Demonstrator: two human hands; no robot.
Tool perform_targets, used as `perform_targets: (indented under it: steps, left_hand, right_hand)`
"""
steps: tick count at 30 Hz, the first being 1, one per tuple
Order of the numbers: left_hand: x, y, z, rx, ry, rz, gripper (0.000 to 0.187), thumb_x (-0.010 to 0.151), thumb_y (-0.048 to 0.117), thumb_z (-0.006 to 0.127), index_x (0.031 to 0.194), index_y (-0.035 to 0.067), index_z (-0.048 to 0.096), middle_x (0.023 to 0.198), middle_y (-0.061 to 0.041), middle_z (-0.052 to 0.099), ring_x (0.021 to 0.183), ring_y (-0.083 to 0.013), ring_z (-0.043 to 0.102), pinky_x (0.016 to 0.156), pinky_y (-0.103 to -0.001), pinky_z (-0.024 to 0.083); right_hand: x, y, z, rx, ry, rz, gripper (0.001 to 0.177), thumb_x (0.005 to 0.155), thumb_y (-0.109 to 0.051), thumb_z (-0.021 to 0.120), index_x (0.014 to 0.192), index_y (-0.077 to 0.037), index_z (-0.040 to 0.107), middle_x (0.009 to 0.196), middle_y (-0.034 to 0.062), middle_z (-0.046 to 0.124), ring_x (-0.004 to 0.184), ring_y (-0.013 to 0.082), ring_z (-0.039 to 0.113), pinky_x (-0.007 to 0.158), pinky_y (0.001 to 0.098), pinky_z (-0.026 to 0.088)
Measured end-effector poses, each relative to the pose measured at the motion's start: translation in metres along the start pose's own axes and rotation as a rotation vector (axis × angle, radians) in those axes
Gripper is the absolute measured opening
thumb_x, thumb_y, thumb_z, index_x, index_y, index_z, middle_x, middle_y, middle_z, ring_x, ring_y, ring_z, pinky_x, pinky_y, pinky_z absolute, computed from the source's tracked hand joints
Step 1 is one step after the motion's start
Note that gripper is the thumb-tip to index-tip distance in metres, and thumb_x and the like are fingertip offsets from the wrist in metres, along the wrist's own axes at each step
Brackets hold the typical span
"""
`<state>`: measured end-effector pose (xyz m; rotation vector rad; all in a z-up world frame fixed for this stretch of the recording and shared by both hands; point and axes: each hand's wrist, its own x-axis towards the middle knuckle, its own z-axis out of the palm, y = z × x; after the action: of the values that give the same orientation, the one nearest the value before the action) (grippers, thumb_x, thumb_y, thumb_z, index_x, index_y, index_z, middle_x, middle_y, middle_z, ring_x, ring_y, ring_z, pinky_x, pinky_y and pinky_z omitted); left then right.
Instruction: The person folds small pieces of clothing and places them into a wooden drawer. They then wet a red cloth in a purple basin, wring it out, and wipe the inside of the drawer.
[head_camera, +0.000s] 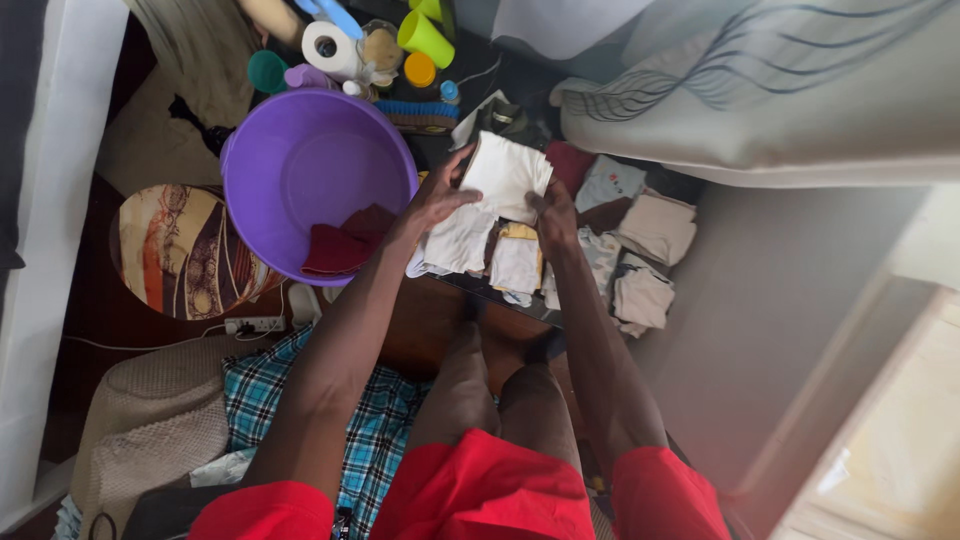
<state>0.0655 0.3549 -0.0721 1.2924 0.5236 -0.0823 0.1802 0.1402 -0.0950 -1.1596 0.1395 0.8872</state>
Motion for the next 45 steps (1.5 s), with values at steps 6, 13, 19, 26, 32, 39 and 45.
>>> perform_targets:
  steps: [6,13,19,26,32,39,45]
  left_hand:
    - [0.083,-0.061,-0.046,-0.075,0.000,0.128,0.088,0.084,-0.009,0.073,0.160,0.009,0.033,0.142,-0.019,0.062,0.125,-0.0223,0.062,0.103,-0.034,0.052]
    - [0.128,-0.153,-0.044,0.269,0.273,0.302,0.065,0.092,-0.017,0.046,0.152,0.008,0.048,0.146,-0.021,0.063,0.129,-0.0281,0.065,0.104,-0.036,0.054]
    - [0.132,-0.161,-0.027,-0.229,-0.023,0.156,0.070,0.096,-0.013,0.045,0.160,0.006,0.025,0.165,-0.024,0.032,0.149,-0.0351,0.038,0.117,-0.038,0.036]
    - [0.120,-0.144,-0.008,0.104,0.102,0.153,0.059,0.103,-0.005,0.048,0.159,0.002,0.031,0.164,-0.021,0.038,0.154,-0.0316,0.037,0.123,-0.039,0.035]
    - [-0.005,-0.010,0.080,-0.163,-0.160,0.189,0.043,0.108,0.026,0.059,0.139,-0.003,0.055,0.136,-0.013,0.064,0.129,-0.0213,0.059,0.110,-0.033,0.047]
    - [-0.176,0.185,0.206,-0.027,-0.702,0.259,0.031,0.103,0.024,0.066,0.121,-0.001,0.065,0.114,-0.011,0.069,0.109,-0.0173,0.067,0.099,-0.030,0.053]
    - [-0.218,0.261,0.307,-0.031,-1.064,0.202,0.031,0.105,0.026,0.061,0.121,0.000,0.063,0.113,-0.010,0.068,0.109,-0.0160,0.067,0.099,-0.029,0.053]
  right_hand:
    - [0.092,0.065,-0.036,-0.065,0.025,-0.092,0.049,0.096,0.000,0.066,0.143,0.001,0.052,0.101,0.0100,0.061,0.078,0.0153,0.053,0.063,0.0274,0.044]
    - [0.108,0.109,-0.057,-0.126,0.176,-0.221,0.051,0.100,-0.005,0.056,0.149,0.002,0.046,0.132,0.0145,0.065,0.112,0.0205,0.065,0.092,0.0312,0.052]
    - [0.118,0.123,-0.047,0.110,0.033,-0.015,0.052,0.099,-0.004,0.048,0.151,-0.005,0.041,0.154,0.0119,0.046,0.139,0.0272,0.051,0.106,0.0396,0.049]
    - [0.094,0.104,-0.038,0.116,0.019,0.002,0.050,0.105,-0.012,0.046,0.153,-0.007,0.035,0.157,0.0116,0.044,0.142,0.0279,0.048,0.110,0.0413,0.047]
    - [-0.024,0.092,-0.049,0.166,0.022,-0.146,0.048,0.113,-0.018,0.043,0.157,-0.002,0.035,0.153,0.0188,0.050,0.143,0.0321,0.048,0.118,0.0464,0.042]
    - [-0.177,0.041,-0.073,0.403,0.041,-0.236,0.058,0.103,-0.010,0.052,0.157,-0.003,0.032,0.151,0.0221,0.050,0.139,0.0340,0.054,0.111,0.0472,0.046]
    - [-0.281,-0.033,-0.068,0.353,0.171,-0.252,0.058,0.102,-0.008,0.053,0.157,-0.004,0.035,0.153,0.0224,0.051,0.140,0.0323,0.054,0.111,0.0432,0.047]
